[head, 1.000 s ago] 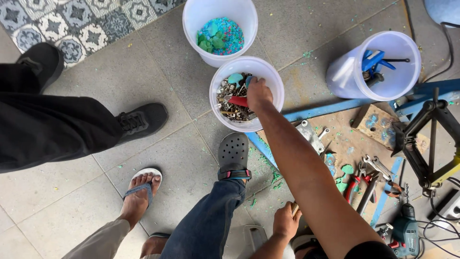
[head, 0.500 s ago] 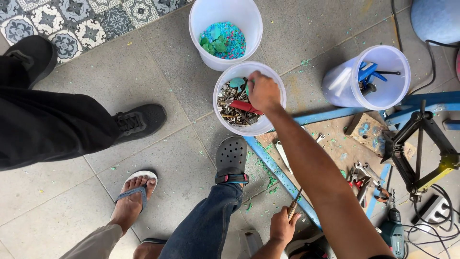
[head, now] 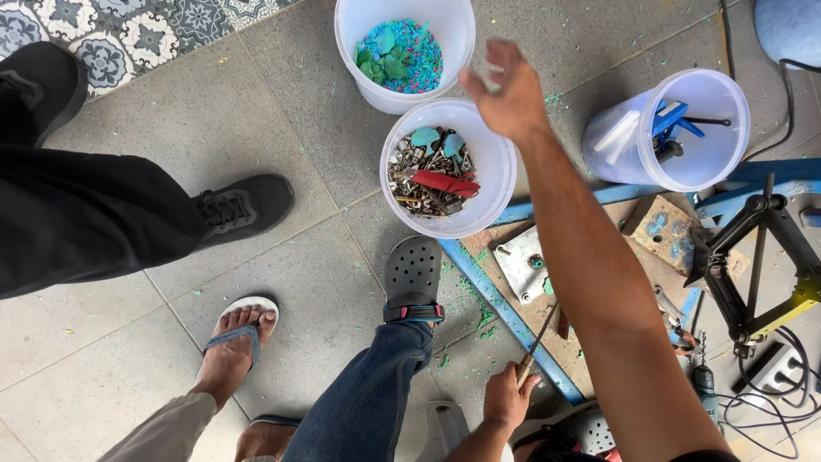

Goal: The recorder is cutting and shaping small pieces of green plastic using a knife, pliers, and a hammer.

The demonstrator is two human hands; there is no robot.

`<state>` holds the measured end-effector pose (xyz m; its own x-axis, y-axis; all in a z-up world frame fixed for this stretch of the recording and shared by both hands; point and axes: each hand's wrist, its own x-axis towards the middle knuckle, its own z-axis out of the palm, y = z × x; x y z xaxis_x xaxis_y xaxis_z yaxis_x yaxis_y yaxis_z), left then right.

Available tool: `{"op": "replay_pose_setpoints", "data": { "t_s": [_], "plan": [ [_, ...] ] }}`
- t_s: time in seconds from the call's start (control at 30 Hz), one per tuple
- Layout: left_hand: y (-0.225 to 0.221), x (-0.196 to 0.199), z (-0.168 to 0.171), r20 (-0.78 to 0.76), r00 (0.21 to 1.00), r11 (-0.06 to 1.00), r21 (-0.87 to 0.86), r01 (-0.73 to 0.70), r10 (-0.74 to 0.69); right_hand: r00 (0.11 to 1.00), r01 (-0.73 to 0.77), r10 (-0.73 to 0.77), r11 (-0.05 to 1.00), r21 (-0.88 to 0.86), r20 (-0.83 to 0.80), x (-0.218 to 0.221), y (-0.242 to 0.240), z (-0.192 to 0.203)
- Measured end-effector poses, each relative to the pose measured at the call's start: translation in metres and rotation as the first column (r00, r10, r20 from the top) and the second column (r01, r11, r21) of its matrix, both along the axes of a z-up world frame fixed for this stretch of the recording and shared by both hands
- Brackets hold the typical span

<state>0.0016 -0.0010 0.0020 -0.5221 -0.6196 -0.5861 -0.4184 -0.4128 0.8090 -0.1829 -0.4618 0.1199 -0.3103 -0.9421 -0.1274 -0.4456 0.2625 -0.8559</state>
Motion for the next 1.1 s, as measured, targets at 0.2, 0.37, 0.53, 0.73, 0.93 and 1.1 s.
{"op": "replay_pose_setpoints", "data": {
  "t_s": [0.2, 0.37, 0.53, 0.73, 0.93, 1.1],
  "plan": [
    [0.006, 0.0, -0.006, -0.015, 1.0, 1.0, -0.008, 0.015, -0.016, 0.918, 0.002, 0.213, 0.839, 0.544, -0.333, -0.014, 0.07, -0.019],
    [0.007, -0.005, -0.004, -0.01, 1.0, 1.0, -0.013, 0.023, -0.023, 0.899, 0.01, 0.217, 0.859, 0.512, -0.38, -0.02, 0.074, -0.024],
    [0.007, -0.008, -0.005, -0.009, 1.0, 1.0, -0.01, 0.026, -0.026, 0.914, 0.079, 0.165, 0.823, 0.563, -0.37, -0.036, 0.07, -0.023],
    [0.001, -0.004, -0.002, -0.01, 0.999, 0.999, 0.006, 0.043, -0.043, 0.794, 0.253, 0.058, 0.874, 0.416, -0.606, -0.134, 0.076, -0.044],
    [0.002, -0.006, -0.004, -0.015, 0.997, 0.997, 0.009, 0.081, -0.08, 0.322, 0.081, -0.501, 0.86, -0.503, -0.804, -0.085, 0.082, 0.031],
    [0.001, -0.004, -0.005, 0.011, 0.992, 0.992, -0.011, 0.122, -0.122, 0.751, 0.194, -0.114, 0.98, 0.053, -0.651, -0.123, 0.075, -0.049]
  ]
}}
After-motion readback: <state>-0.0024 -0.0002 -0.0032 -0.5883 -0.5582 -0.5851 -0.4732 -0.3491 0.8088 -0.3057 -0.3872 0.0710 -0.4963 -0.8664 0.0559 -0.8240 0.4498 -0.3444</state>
